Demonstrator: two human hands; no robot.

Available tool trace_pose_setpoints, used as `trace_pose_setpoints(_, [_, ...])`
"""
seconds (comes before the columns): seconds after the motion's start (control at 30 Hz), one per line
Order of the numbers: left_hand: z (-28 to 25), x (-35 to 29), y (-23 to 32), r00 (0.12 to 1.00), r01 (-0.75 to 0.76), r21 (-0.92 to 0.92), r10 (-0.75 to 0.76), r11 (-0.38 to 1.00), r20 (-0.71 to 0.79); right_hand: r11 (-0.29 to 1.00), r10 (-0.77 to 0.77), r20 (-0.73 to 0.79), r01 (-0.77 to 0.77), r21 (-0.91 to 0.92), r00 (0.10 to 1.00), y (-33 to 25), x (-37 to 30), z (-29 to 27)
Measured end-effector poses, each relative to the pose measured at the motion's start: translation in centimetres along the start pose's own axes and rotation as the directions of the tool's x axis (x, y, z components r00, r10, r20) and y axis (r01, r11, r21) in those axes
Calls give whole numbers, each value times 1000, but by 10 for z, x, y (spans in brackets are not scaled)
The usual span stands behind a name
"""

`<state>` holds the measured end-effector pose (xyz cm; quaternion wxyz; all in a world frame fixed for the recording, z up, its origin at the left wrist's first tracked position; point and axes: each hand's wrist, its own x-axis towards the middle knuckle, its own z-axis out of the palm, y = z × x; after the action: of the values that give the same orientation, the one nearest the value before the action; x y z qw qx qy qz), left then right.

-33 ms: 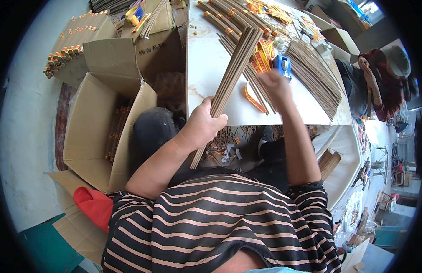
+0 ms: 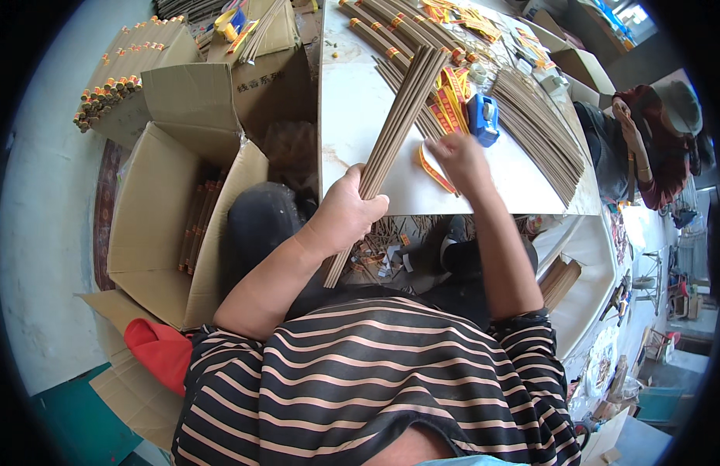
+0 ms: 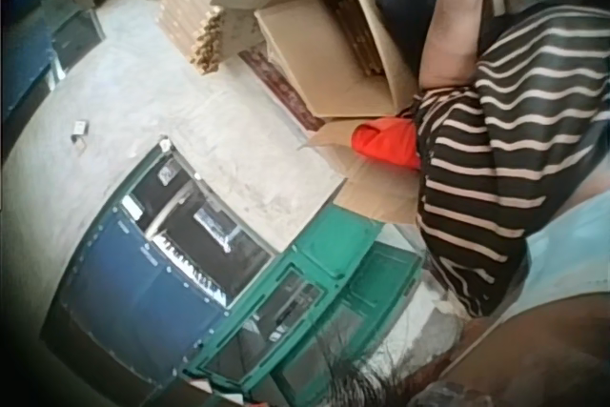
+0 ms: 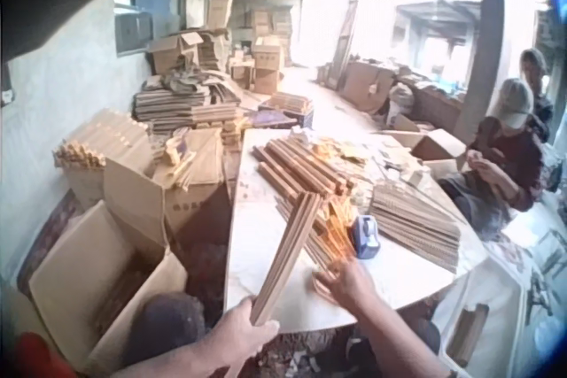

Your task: The person gathers thin wooden sticks, aligns them into bundles, and wraps each bundle with a red and yellow paper band. They use a blue tape dispenser to secure the bands and place the finished bundles into a cardboard box.

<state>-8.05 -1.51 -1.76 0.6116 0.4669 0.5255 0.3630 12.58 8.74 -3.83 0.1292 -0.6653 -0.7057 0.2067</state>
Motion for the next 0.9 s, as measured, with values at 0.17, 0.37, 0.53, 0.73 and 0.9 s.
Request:
trace_pose_setpoints(0.17, [-2, 2, 1, 999, 29, -63, -27, 998, 35, 950, -56, -125, 15, -312, 991, -9, 0, 42])
trace_pose_setpoints(0.37, [-10, 0, 3, 998, 21, -108, -15, 994, 62, 903, -90, -156, 147, 404, 984, -15, -22, 14])
trace_pose_setpoints(0.53, [-5, -5, 12, 996, 30, 32, -32, 999, 78, 532, -266, 114, 47, 846, 957, -50, -82, -29])
trace_pose_setpoints(0.73, [9, -6, 1, 985, -149, 121, 138, 981, 99, 687, -206, 153, 31, 726, 967, -69, -97, -32])
trace_pose_setpoints(0.9, [13, -13, 2, 982, -177, 184, 160, 967, 102, 737, -130, 205, -44, 675, 970, -77, -104, -42])
